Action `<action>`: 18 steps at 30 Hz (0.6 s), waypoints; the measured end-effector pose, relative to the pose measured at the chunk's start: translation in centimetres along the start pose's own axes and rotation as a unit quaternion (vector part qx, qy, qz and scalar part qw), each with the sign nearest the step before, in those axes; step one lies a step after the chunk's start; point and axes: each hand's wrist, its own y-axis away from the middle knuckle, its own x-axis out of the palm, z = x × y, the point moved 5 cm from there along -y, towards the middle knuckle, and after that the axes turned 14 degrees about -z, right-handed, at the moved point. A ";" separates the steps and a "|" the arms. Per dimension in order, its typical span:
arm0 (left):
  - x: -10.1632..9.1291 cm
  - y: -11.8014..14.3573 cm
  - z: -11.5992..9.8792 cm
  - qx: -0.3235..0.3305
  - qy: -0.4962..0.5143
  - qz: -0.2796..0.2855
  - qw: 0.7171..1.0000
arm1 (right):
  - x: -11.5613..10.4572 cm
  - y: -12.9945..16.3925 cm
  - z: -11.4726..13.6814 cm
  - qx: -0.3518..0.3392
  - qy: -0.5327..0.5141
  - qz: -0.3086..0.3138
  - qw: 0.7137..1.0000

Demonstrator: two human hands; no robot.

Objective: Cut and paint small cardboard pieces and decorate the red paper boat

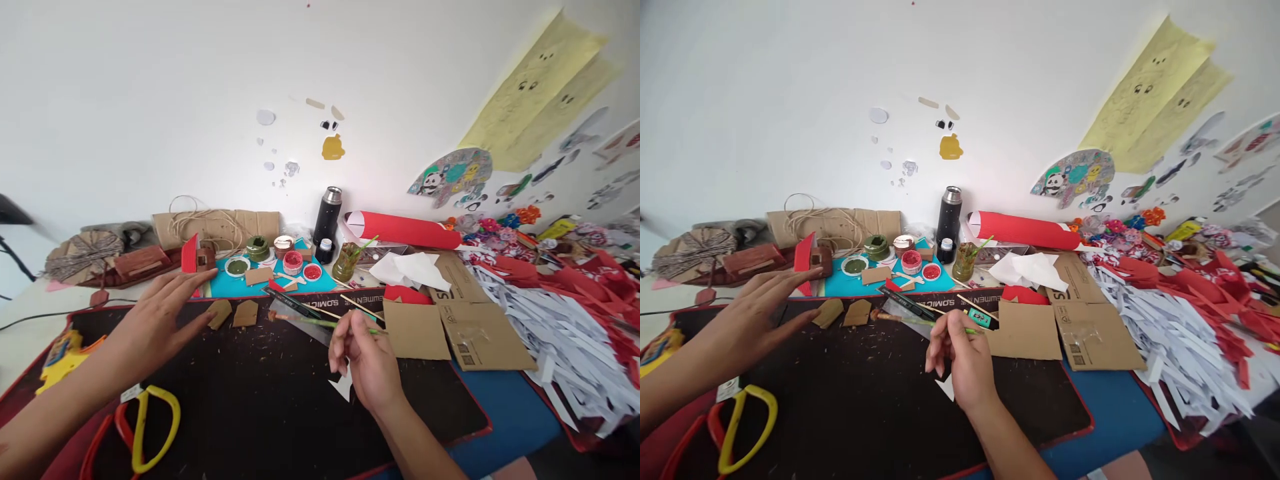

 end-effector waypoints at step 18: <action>-2.6 3.7 0.8 -0.022 0.023 -0.035 0.999 | -2.1 -11.4 5.0 -0.411 0.436 -0.014 0.800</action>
